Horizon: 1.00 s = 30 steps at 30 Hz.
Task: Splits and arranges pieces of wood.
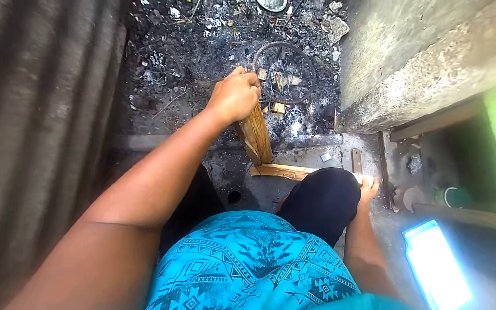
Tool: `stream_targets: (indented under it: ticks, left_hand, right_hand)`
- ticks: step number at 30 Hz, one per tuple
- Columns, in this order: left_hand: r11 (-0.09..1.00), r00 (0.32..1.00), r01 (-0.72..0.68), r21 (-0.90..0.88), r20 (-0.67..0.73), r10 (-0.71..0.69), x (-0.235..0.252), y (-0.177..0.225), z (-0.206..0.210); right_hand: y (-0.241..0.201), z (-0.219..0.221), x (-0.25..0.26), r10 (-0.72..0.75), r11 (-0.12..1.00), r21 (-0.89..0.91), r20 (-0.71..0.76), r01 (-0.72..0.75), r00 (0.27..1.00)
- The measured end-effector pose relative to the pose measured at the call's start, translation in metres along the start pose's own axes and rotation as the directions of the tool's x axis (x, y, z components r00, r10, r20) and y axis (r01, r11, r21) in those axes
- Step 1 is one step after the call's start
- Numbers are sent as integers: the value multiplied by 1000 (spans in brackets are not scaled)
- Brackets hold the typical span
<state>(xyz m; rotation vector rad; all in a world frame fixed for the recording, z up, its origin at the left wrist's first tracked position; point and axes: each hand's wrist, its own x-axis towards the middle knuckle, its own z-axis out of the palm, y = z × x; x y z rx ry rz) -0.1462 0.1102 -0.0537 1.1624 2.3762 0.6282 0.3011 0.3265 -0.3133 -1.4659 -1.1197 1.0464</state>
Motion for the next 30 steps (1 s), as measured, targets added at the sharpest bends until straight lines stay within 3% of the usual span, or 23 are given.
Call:
stream_targets:
  ticks: [5, 9, 14, 18, 20, 21, 23, 24, 25, 26, 28, 29, 30]
  left_hand:
    - [999, 1000, -6, -34, -19, 5, 11, -5, 4]
    - [999, 1000, 5, -46, -8, -6, 22, -3, 0]
    - [993, 999, 41, -111, -11, -43, 31, -3, -4]
    - [991, 998, 54, -126, -24, -58, 41, -7, -4]
    - [988, 997, 67, -140, -21, -70, 46, -9, -6]
    - [986, 997, 72, -148, -20, -76, 48, -10, -7]
    - [985, 997, 73, -159, -24, -77, 50, -14, -11]
    - [985, 997, 70, -156, -24, -75, 50, -16, -12]
    - [986, 997, 66, -152, -30, -71, 50, -17, -12]
    - [987, 997, 62, -148, -36, -68, 49, -18, -14]
    - [987, 997, 60, -147, -38, -66, 48, -23, -15]
    - [987, 997, 56, -150, -39, -63, 48, -26, -16]
    - [987, 997, 51, -153, -45, -58, 48, -29, -16]
  right_hand:
    - [45, -36, -22, 241, 956, 179, -33, -231, 970]
    - [62, -57, -37, 439, 896, 104, -64, -432, 896]
    - [91, -74, -37, 481, 868, 138, 0, -477, 876]
    - [100, -80, -28, 556, 830, 4, 50, -557, 830]
    - [96, -80, -24, 537, 818, -262, 26, -512, 843]
    - [89, -77, -23, 483, 760, -505, 18, -409, 875]
    - [63, -64, -27, 324, 478, -875, 89, -82, 942]
    - [46, -54, -33, 234, 417, -907, 177, 66, 956]
    - [23, -39, -42, 172, 443, -880, 269, 170, 947]
    - [-14, -20, -58, 183, 543, -823, 308, 165, 934]
    - [-99, 8, -99, 350, 758, -651, 359, -36, 866]
    - [-145, 14, -117, 492, 758, -639, 426, -133, 759]
    - [-190, 17, -127, 661, 679, -712, 486, -179, 571]
